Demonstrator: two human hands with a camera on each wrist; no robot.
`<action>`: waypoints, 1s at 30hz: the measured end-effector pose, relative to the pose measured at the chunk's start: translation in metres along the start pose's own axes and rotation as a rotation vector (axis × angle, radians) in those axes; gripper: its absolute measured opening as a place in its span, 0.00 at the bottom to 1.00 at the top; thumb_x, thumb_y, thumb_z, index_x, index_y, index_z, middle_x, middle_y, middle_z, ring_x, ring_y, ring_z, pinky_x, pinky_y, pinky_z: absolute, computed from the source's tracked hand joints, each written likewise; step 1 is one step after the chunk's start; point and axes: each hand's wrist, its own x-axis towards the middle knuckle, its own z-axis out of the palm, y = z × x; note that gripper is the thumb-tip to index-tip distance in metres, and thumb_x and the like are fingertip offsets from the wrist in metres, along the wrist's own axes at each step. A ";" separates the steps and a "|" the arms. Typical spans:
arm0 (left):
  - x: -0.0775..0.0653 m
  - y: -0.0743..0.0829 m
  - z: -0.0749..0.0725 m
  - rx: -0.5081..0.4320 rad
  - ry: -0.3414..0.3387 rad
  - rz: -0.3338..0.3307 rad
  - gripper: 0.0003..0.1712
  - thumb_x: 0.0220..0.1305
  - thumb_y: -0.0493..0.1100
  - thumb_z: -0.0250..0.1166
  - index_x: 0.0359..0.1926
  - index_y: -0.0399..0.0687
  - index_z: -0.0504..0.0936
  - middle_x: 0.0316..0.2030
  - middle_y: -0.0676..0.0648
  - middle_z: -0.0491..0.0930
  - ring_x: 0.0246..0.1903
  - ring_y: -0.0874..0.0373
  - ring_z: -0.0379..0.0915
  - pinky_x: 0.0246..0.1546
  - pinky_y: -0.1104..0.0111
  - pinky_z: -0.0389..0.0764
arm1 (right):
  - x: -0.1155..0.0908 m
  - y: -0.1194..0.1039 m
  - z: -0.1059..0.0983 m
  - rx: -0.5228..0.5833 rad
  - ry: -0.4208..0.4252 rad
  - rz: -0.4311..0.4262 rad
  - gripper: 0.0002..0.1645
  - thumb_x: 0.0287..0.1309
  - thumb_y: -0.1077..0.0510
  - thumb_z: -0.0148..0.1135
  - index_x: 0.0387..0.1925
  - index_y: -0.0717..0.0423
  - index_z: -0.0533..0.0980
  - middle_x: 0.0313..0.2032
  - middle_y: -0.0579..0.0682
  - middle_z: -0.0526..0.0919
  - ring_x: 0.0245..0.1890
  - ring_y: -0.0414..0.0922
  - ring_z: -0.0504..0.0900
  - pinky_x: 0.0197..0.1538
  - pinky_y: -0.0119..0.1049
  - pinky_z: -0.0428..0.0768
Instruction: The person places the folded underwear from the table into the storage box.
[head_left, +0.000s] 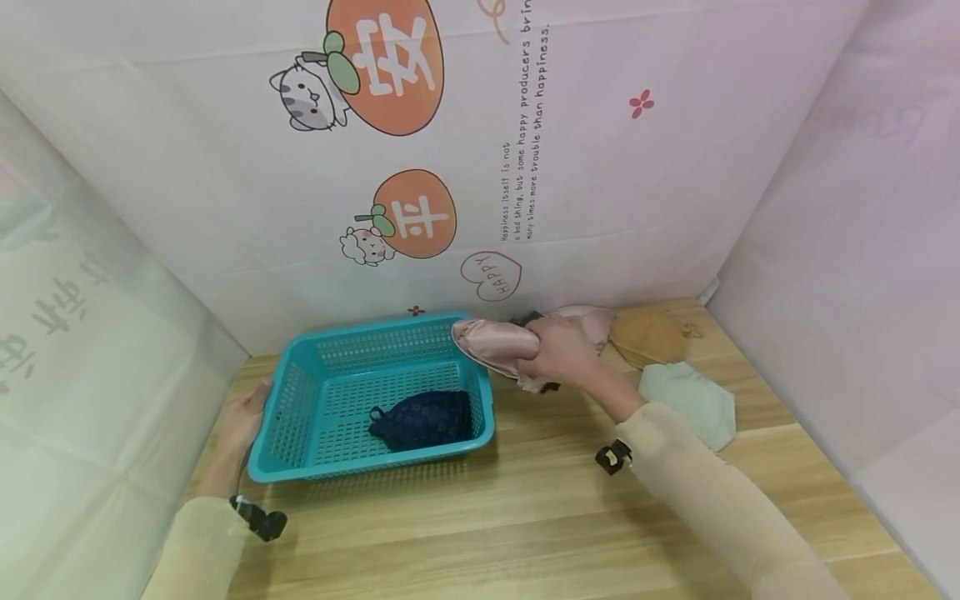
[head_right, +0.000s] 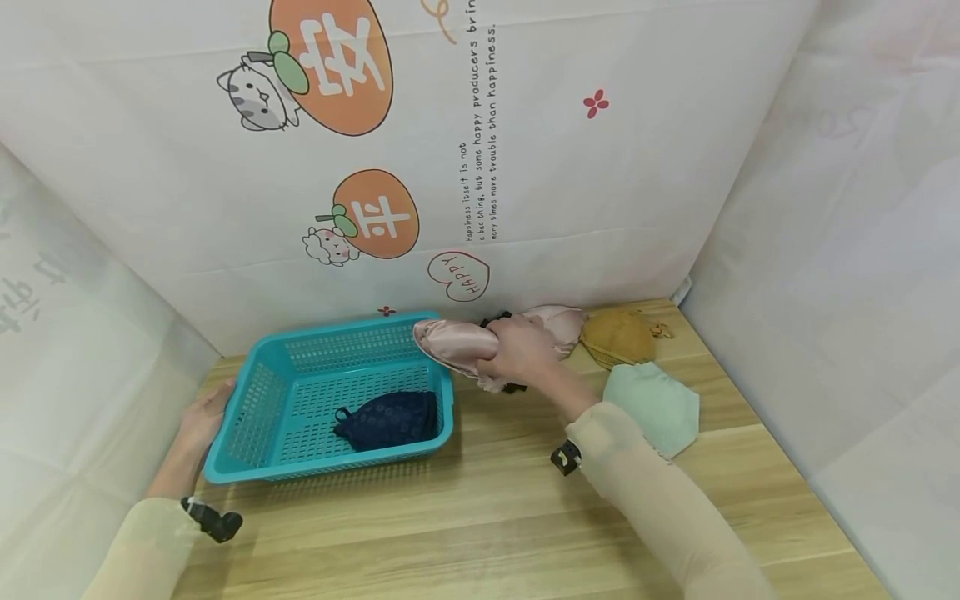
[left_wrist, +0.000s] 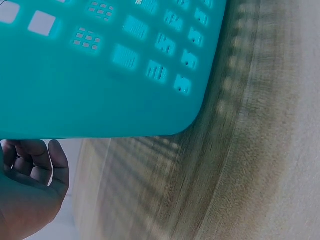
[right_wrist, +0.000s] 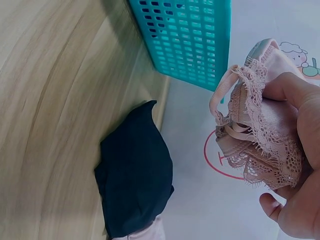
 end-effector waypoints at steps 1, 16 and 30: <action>0.000 0.000 0.000 0.001 0.002 0.002 0.48 0.72 0.73 0.37 0.77 0.43 0.55 0.71 0.28 0.62 0.67 0.31 0.65 0.63 0.44 0.74 | 0.001 -0.001 0.000 -0.001 -0.005 0.006 0.20 0.43 0.41 0.71 0.31 0.50 0.79 0.26 0.44 0.82 0.31 0.44 0.79 0.43 0.47 0.77; 0.000 0.000 0.000 -0.031 0.005 0.005 0.51 0.70 0.76 0.39 0.76 0.43 0.56 0.73 0.30 0.60 0.70 0.30 0.59 0.68 0.41 0.68 | 0.008 -0.015 -0.001 -0.021 -0.055 0.037 0.25 0.44 0.37 0.71 0.37 0.49 0.80 0.31 0.44 0.84 0.34 0.45 0.79 0.52 0.50 0.74; 0.000 0.000 -0.001 -0.033 0.005 -0.021 0.54 0.67 0.79 0.38 0.77 0.44 0.56 0.74 0.31 0.58 0.72 0.31 0.57 0.70 0.41 0.65 | 0.014 -0.025 -0.003 -0.001 -0.027 -0.005 0.23 0.44 0.40 0.71 0.38 0.48 0.81 0.33 0.44 0.85 0.37 0.46 0.78 0.48 0.51 0.76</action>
